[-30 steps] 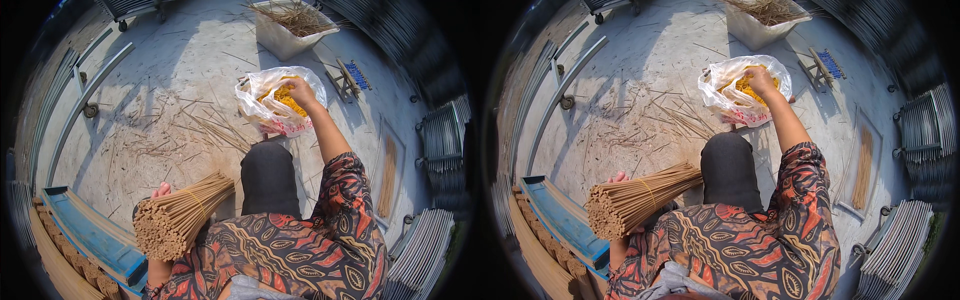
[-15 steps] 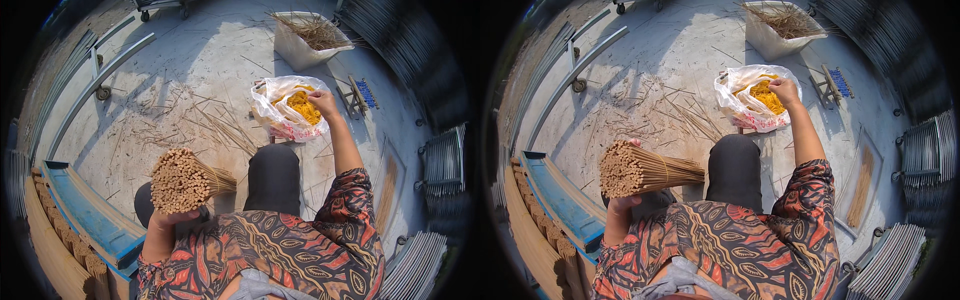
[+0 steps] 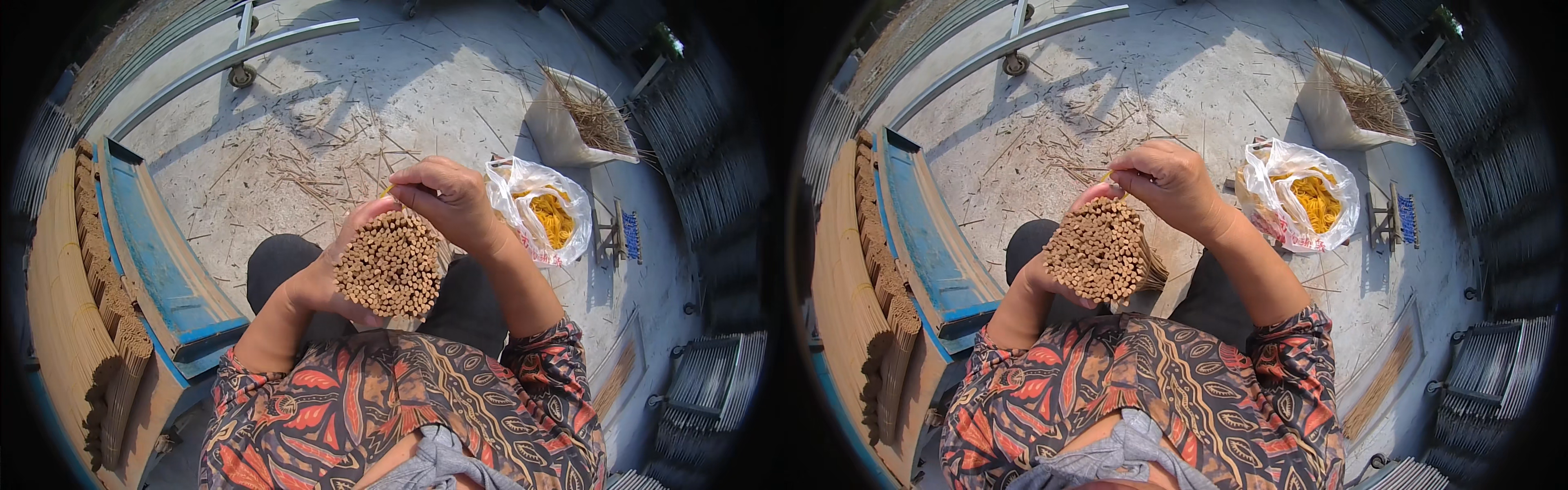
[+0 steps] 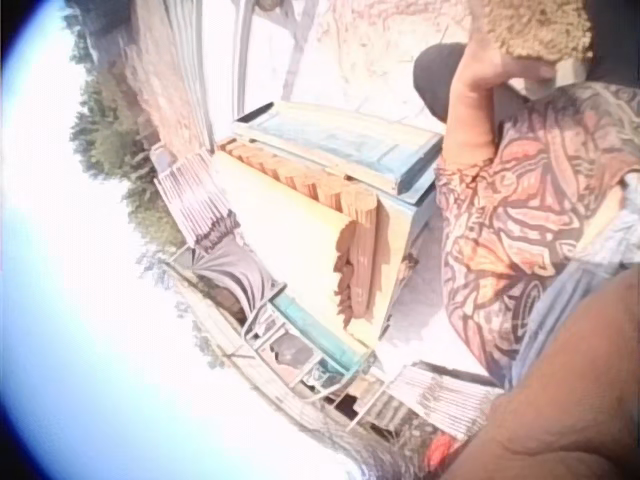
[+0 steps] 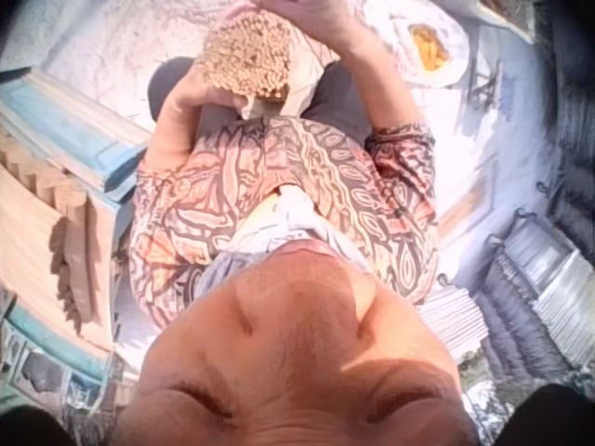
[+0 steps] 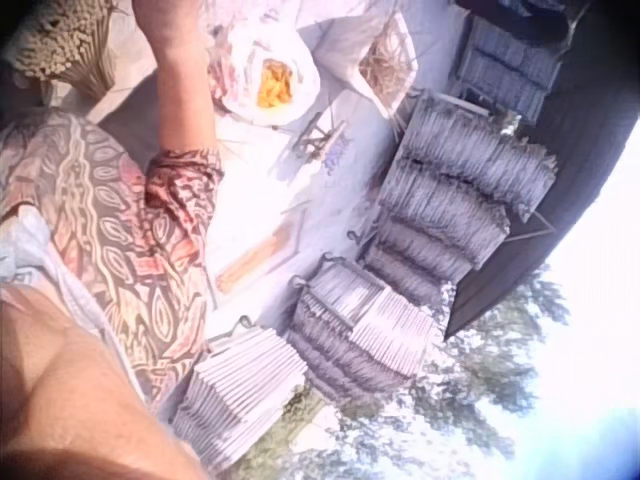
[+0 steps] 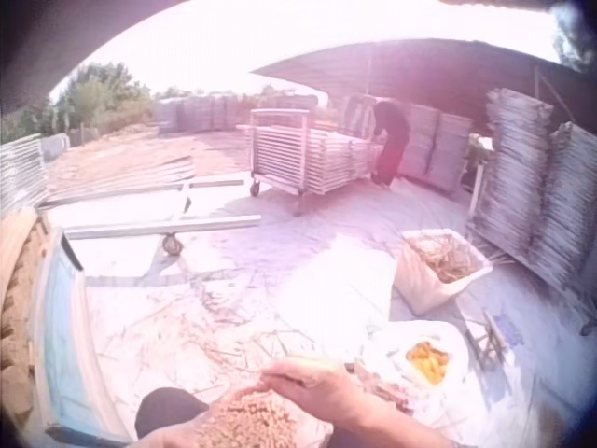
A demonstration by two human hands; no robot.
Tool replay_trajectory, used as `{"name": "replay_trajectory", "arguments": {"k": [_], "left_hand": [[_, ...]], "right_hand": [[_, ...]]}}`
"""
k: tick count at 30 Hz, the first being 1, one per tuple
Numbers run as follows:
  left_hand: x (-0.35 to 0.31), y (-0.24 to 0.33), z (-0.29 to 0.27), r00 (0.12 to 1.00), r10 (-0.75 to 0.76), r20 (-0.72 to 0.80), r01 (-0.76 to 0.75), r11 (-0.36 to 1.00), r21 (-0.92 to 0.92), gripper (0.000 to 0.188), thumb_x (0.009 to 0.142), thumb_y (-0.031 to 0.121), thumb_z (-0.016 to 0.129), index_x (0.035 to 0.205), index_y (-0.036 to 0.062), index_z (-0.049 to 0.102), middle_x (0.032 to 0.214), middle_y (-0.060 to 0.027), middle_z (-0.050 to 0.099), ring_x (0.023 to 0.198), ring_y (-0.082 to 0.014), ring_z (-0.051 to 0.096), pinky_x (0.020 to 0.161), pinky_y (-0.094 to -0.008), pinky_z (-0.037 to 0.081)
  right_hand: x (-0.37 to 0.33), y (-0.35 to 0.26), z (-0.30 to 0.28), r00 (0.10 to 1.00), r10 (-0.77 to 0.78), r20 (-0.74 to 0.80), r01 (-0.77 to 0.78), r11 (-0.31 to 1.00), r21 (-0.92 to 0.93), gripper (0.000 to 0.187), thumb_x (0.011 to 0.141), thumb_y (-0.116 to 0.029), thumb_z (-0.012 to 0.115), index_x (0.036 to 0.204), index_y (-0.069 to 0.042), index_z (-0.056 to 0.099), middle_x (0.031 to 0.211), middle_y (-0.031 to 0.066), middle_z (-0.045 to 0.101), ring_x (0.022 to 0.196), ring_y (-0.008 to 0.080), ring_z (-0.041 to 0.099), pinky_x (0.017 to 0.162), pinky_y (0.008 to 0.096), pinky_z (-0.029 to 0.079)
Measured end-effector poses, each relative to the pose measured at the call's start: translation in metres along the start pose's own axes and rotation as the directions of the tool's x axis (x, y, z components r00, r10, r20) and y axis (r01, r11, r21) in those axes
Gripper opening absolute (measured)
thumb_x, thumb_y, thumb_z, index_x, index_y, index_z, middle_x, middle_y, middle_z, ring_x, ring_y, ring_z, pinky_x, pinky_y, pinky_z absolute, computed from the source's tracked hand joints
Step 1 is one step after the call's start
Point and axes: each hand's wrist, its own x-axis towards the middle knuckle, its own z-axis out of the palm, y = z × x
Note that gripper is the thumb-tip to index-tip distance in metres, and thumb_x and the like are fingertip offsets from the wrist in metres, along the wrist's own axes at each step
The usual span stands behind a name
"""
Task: The person gathers thin wooden sticks, aligns them into bundles, and secures each bundle with a yellow rubber band. The person repeatedly picks up sticks, aligns them, and ties them before placing the finished bundles onto a nearby rack.
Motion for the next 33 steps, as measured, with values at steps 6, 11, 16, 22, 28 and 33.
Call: {"name": "replay_trajectory", "arguments": {"k": [6, 11, 16, 22, 28, 33], "left_hand": [[-0.002, -0.01, -0.01, 0.999, -0.004, 0.046, -0.008, 0.963, 0.269, 0.121, 0.04, 0.036, 0.089, 0.137, 0.0029, 0.024, 0.128, -0.0114, 0.032, 0.124, -0.0248, 0.034, 0.104, -0.0375, 0.029], [-0.005, -0.008, -0.003, 0.994, -0.023, -0.105, 0.017, 0.998, -0.056, 0.105, 0.042, 0.034, 0.088, 0.128, 0.0001, 0.038, 0.126, -0.0107, 0.034, 0.117, -0.0214, 0.041, 0.101, -0.0342, 0.033], [-0.004, -0.008, -0.001, 0.996, -0.054, -0.078, 0.049, 0.997, -0.056, 0.106, 0.042, 0.033, 0.088, 0.129, -0.0005, 0.038, 0.128, -0.0107, 0.033, 0.12, -0.0223, 0.038, 0.102, -0.0344, 0.032], [-0.006, -0.012, -0.012, 0.996, 0.074, -0.045, -0.059, 0.963, 0.264, 0.104, 0.041, 0.031, 0.087, 0.129, 0.0009, 0.041, 0.126, -0.0124, 0.036, 0.123, -0.0272, 0.032, 0.104, -0.0355, 0.026], [0.001, -0.013, 0.0, 0.99, 0.117, -0.079, -0.085, 0.941, 0.327, 0.103, 0.047, 0.032, 0.088, 0.133, 0.004, 0.039, 0.127, -0.0138, 0.039, 0.12, -0.03, 0.036, 0.103, -0.04, 0.03], [0.003, -0.047, 0.008, 0.944, 0.305, -0.124, -0.201, 0.83, 0.52, 0.075, 0.077, 0.037, 0.07, 0.133, 0.0024, 0.035, 0.129, -0.012, 0.038, 0.12, -0.0293, 0.04, 0.105, -0.0442, 0.028]], "right_hand": [[-0.017, 0.018, 0.005, 0.998, 0.036, -0.044, -0.038, 0.998, -0.049, 0.011, 0.074, 0.003, 0.062, 0.084, -0.003, 0.065, 0.078, 0.0044, 0.061, 0.074, 0.0171, 0.057, 0.068, 0.0299, 0.047], [-0.038, 0.016, 0.005, 0.956, 0.245, 0.161, -0.176, 0.04, 0.984, 0.019, 0.071, 0.003, 0.054, 0.085, -0.004, 0.065, 0.077, 0.0049, 0.061, 0.073, 0.0156, 0.055, 0.079, 0.0359, 0.045], [-0.039, 0.012, 0.02, 0.941, 0.271, 0.205, -0.068, -0.441, 0.895, 0.044, 0.093, -0.017, 0.05, 0.135, -0.011, 0.039, 0.128, 0.0139, 0.05, 0.064, 0.0143, 0.054, 0.066, 0.0224, 0.049], [-0.047, -0.015, 0.008, 0.967, 0.247, 0.064, -0.138, 0.295, 0.946, 0.118, 0.061, -0.061, 0.073, 0.143, -0.001, 0.015, 0.15, 0.019, 0.011, 0.138, 0.0325, 0.017, 0.105, 0.0428, 0.031], [-0.022, -0.076, -0.023, 0.931, -0.224, 0.29, 0.245, 0.969, -0.038, 0.107, 0.048, -0.05, 0.082, 0.134, -0.004, 0.039, 0.146, 0.0254, 0.021, 0.135, 0.0412, 0.023, 0.107, 0.0471, 0.025], [0.0, -0.092, -0.013, 0.745, -0.403, 0.532, 0.556, 0.816, -0.16, 0.055, 0.064, -0.023, 0.069, 0.114, -0.002, 0.058, 0.132, 0.0176, 0.045, 0.125, 0.0351, 0.042, 0.104, 0.0491, 0.031]]}}
